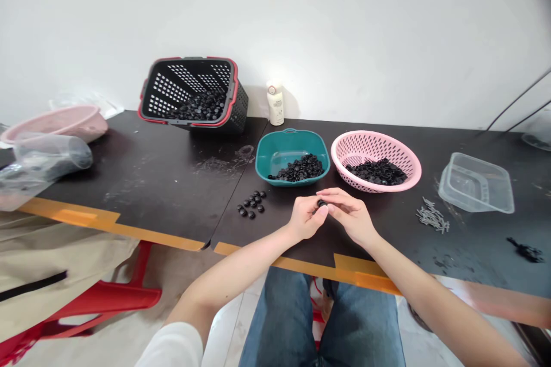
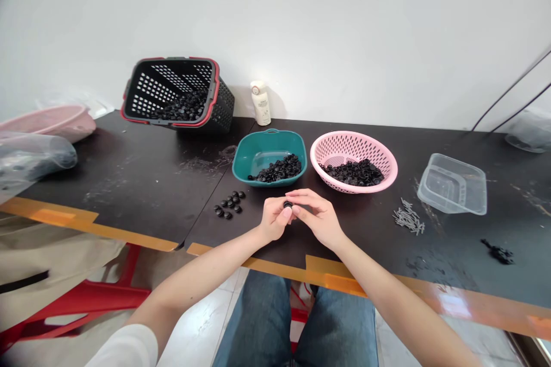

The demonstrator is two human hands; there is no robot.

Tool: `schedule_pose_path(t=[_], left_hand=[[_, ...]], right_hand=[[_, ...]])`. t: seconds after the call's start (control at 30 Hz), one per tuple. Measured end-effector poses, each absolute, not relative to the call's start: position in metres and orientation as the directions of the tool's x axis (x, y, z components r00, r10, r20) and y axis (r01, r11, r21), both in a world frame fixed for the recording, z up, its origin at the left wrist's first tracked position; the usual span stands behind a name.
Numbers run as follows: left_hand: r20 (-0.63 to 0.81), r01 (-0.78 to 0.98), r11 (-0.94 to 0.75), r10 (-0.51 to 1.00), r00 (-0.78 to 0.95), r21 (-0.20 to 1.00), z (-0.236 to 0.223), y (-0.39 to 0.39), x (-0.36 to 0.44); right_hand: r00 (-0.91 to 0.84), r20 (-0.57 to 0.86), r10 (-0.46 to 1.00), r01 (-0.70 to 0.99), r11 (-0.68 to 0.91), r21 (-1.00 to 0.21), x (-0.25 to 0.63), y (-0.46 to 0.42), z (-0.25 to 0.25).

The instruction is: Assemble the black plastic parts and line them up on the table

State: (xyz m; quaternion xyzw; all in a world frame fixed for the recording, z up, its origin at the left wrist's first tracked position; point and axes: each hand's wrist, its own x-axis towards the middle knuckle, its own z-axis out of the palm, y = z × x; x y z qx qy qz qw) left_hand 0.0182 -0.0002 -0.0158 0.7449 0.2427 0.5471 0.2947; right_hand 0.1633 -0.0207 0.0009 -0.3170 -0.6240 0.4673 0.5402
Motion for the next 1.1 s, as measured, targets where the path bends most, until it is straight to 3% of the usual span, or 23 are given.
schedule_pose_path(t=[0.37,0.5,0.67,0.8,0.97,1.1], left_hand=[[0.673,0.102,-0.728,0.67,0.311,0.678,-0.012,0.001,0.018],[0.678,0.154,-0.746,0.656,0.331,0.647,-0.012,0.002,0.017],[0.738,0.273,-0.816,0.577,0.35,0.509,-0.012,0.004,0.017],[0.78,0.383,-0.845,0.508,0.364,0.372,-0.009,0.007,0.016],[0.797,0.495,-0.847,0.432,0.422,0.197,-0.004,0.012,0.011],[0.789,0.538,-0.833,0.415,0.453,0.129,-0.002,0.017,0.009]], right_hand=[[-0.163,0.424,0.891,-0.112,0.411,-0.905,0.164,-0.021,0.004],[-0.205,0.378,0.903,-0.189,0.343,-0.92,0.166,-0.018,0.004],[-0.252,0.242,0.937,-0.322,0.155,-0.934,0.166,-0.017,0.004],[-0.233,0.192,0.953,-0.356,0.1,-0.929,0.166,-0.017,0.005],[-0.249,0.138,0.959,-0.337,0.048,-0.94,0.17,-0.012,0.002],[-0.241,0.125,0.962,-0.276,0.056,-0.959,0.176,-0.005,0.0]])
